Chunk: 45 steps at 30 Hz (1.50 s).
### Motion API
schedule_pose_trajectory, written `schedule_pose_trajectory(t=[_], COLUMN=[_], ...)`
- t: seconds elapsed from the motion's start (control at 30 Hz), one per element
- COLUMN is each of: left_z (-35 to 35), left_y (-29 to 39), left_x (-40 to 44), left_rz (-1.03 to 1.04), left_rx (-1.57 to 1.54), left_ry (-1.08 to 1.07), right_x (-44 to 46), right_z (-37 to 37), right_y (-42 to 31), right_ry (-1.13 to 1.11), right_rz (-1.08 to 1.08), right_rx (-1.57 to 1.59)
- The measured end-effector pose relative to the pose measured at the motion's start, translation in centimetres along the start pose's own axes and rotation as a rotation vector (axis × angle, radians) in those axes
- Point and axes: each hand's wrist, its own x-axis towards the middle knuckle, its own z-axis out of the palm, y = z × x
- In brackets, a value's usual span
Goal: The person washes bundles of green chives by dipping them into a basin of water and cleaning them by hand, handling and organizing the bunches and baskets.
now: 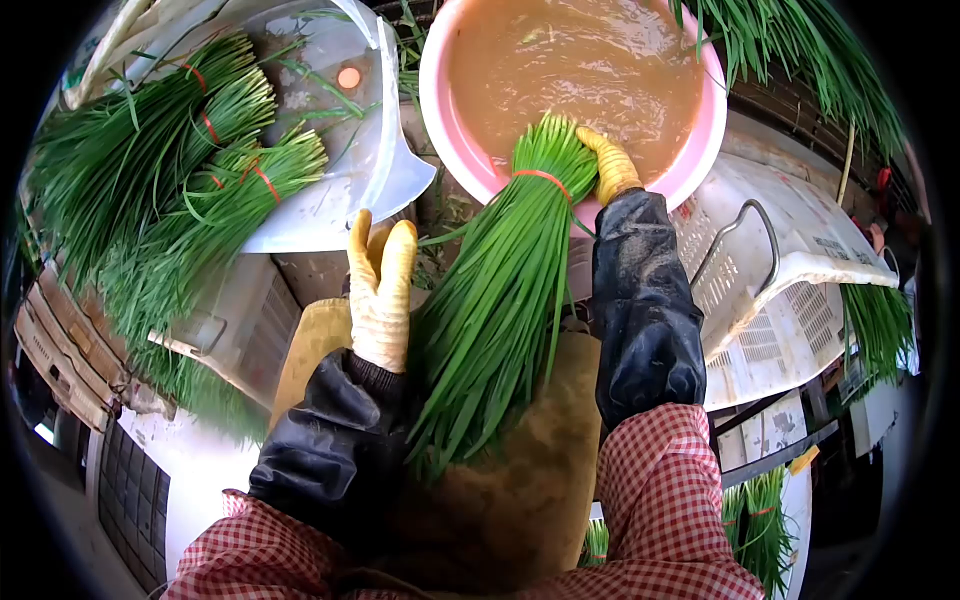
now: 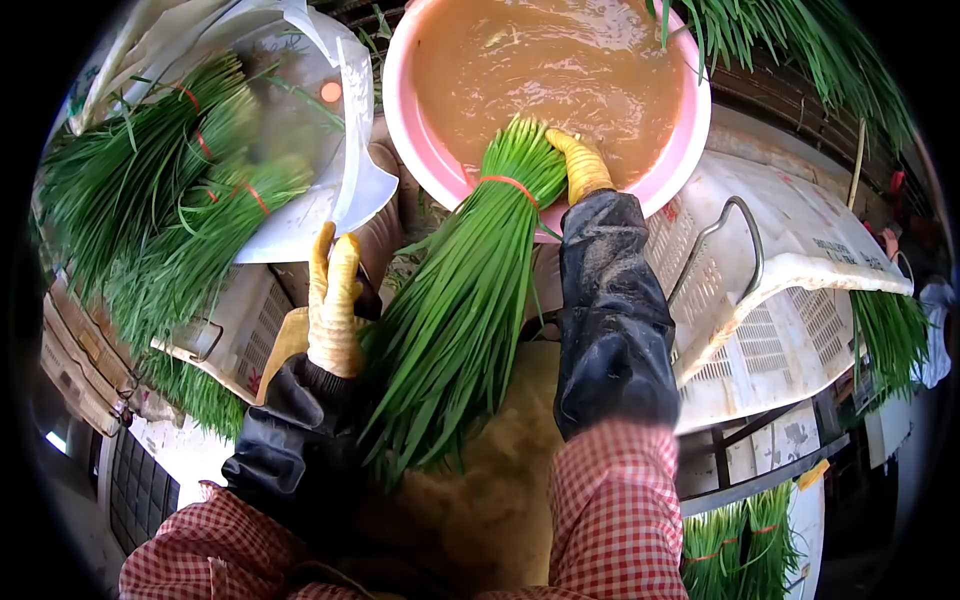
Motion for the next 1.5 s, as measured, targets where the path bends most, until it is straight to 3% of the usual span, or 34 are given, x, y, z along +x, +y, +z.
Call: schedule_pose_trajectory(t=[0.03, 0.07, 0.1, 0.13, 0.2, 0.23, 0.3, 0.33, 0.37, 0.43, 0.47, 0.5, 0.6, 0.63, 0.67, 0.73, 0.83, 0.87, 0.9, 0.93, 1.03, 1.07, 1.1, 1.17, 1.23, 1.3, 1.37, 1.47, 1.5], left_z=[-0.3, 0.9, 2.6, 4.5, 5.1, 4.2, 4.4, 4.1, 3.8, 3.1, 3.0, 3.0, 2.9, 2.5, 2.2, 1.7, 1.0, -0.8, -1.9, -2.7, -2.5, -1.8, -0.7, -1.0, -1.0, 2.4, 6.6, 12.1, 13.1], left_y=[-1.2, -1.5, -2.0, -2.1, -3.6, -4.4, -3.8, -4.6, -5.8, -7.5, -6.2, -5.5, -3.9, -3.9, -3.9, -3.4, -3.5, -7.2, -9.2, -9.8, -6.0, -4.3, -2.9, -1.6, 0.2, 2.1, 1.1, -2.1, -2.9], left_x=[1.7, 1.3, 0.4, -0.5, -1.3, -0.6, 0.3, 0.4, 1.0, 2.3, 2.2, 2.1, 1.4, 1.3, 1.2, 1.2, 1.9, 3.7, 4.2, 3.9, 2.8, 2.5, 2.0, 3.8, 5.7, 6.8, 9.8, 16.0, 17.6], left_rz=[0.293, 0.4, 0.341, 0.306, 0.161, 0.098, -0.244, -0.188, -0.185, -0.144, -0.294, -0.292, -0.652, -0.653, -0.73, -0.845, -1.061, -1.202, -1.202, -0.938, -0.604, -0.5, -0.356, -0.249, 0.129, 0.415, 0.566, 0.331, 0.265], left_rx=[0.222, 0.441, 0.736, 1.033, 1.386, 1.284, 1.153, 1.061, 1.061, 0.012, -0.081, -0.078, -0.108, -0.104, -0.123, -0.203, -0.346, -0.439, -0.435, -0.327, 0.001, 0.102, 0.096, 0.254, 0.134, 0.28, 0.501, 0.44, 0.441], left_ry=[0.019, -0.071, -0.129, -0.207, -0.253, -0.278, -0.307, -0.257, -0.26, -0.404, -0.437, -0.435, -0.578, -0.567, -0.563, -0.57, -0.635, -0.692, -0.695, -0.766, -0.753, -0.718, -0.511, -0.288, -0.267, -0.246, -0.268, -0.465, -0.481], right_x=[-0.2, -1.5, -2.5, -3.2, -1.6, 0.8, 4.7, 0.4, 0.2, -1.0, -1.6, -1.7, 0.3, 5.0, 6.1, 7.1, 1.0, -0.3, -0.9, 0.1, 1.6, 1.9, 1.9, 1.2, -0.4, 0.4, -0.4, -2.2, -1.8], right_z=[0.0, 1.1, 2.1, 3.1, 3.7, 3.0, 1.2, 2.0, 1.8, 0.7, 0.6, 1.0, 3.1, 1.0, -0.3, -2.6, -2.2, -1.5, -1.0, -0.3, 1.0, 0.6, 0.9, 1.0, 1.4, 0.8, 2.3, 4.4, 3.9], right_y=[0.1, 0.1, -0.3, -0.7, -0.5, -0.5, -1.3, -3.2, -4.2, -3.9, -3.3, -2.4, 0.2, 1.8, 2.0, 1.7, 2.2, 1.2, 0.9, 2.2, 0.4, 0.3, 0.2, 0.1, -0.6, -0.7, -1.2, -2.4, -2.3], right_ry=[0.055, 0.184, 0.181, 0.234, 0.339, 0.34, 0.287, 0.173, 0.307, 0.117, -0.087, -0.088, -0.129, -0.28, -0.285, -0.094, -0.235, -0.178, -0.123, -0.045, 0.083, 0.059, 0.051, 0.086, 0.093, -0.12, -0.151, -0.341, -0.383], right_rz=[-0.153, -0.263, -0.264, -0.31, -0.431, -0.429, -0.127, -0.005, -0.068, -0.14, -0.066, -0.007, 0.195, 0.053, 0.057, -0.174, 0.057, 0.175, 0.294, 0.125, 0.213, 0.124, 0.119, -0.195, -0.221, -0.348, -0.404, -0.275, -0.4], right_rx=[-0.118, -0.181, -0.181, -0.371, -0.603, -0.593, -0.256, 0.087, 0.361, 0.255, 0.245, 0.178, 0.175, 0.024, 0.029, -0.707, 0.571, 0.503, 0.438, 0.22, -0.045, -0.04, -0.035, 0.049, 0.068, -0.086, -0.172, 0.08, 0.021])
